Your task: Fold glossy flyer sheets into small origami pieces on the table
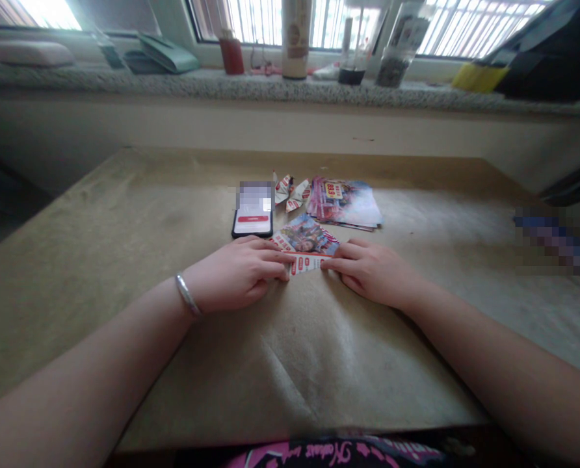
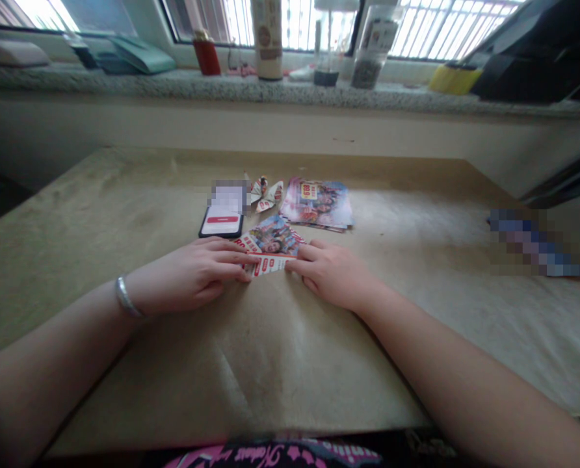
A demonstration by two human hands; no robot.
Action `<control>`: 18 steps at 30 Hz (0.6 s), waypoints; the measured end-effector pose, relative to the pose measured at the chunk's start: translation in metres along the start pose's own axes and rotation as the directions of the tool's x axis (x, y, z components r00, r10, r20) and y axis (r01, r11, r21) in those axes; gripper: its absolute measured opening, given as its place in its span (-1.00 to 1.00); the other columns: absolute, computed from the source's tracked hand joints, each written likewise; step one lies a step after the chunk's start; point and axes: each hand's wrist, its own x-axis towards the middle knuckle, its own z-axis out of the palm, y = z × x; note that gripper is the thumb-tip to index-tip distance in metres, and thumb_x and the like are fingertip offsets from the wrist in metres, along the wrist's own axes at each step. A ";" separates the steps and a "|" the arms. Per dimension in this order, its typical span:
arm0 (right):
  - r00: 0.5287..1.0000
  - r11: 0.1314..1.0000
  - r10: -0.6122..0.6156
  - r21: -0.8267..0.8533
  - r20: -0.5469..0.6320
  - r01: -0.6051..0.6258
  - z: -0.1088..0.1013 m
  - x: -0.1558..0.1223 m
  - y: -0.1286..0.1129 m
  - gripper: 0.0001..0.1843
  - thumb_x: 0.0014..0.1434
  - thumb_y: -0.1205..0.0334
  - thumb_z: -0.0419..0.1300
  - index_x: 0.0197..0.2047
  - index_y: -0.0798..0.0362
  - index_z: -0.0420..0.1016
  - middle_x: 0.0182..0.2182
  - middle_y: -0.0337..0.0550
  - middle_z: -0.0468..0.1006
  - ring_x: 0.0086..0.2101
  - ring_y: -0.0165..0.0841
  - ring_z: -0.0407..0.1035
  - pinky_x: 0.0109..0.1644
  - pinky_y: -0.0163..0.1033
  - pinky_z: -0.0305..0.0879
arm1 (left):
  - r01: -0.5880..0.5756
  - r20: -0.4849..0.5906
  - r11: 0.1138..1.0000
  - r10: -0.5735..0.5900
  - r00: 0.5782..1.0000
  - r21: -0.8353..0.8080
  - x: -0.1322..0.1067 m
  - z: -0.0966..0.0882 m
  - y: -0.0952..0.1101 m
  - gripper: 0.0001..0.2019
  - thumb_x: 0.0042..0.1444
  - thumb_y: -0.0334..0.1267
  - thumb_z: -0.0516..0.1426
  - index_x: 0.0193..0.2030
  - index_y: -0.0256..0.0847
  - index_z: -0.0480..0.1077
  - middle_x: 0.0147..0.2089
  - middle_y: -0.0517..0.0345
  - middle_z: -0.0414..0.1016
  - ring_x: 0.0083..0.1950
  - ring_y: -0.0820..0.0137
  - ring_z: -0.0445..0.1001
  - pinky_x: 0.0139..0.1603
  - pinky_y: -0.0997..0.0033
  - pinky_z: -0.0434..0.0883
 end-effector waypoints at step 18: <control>1.000 0.999 -0.013 -0.045 0.022 0.014 0.000 -0.001 0.001 -0.69 0.26 0.31 0.02 -0.01 0.01 0.49 -0.23 -0.08 0.50 -0.24 -0.28 0.29 -0.23 -0.24 0.21 | -0.055 -0.019 0.994 0.054 0.998 -0.091 -0.002 -0.002 -0.008 -0.67 0.12 -0.48 -0.02 -0.17 -0.11 0.52 0.06 0.27 0.52 0.13 0.39 0.42 0.26 0.30 0.30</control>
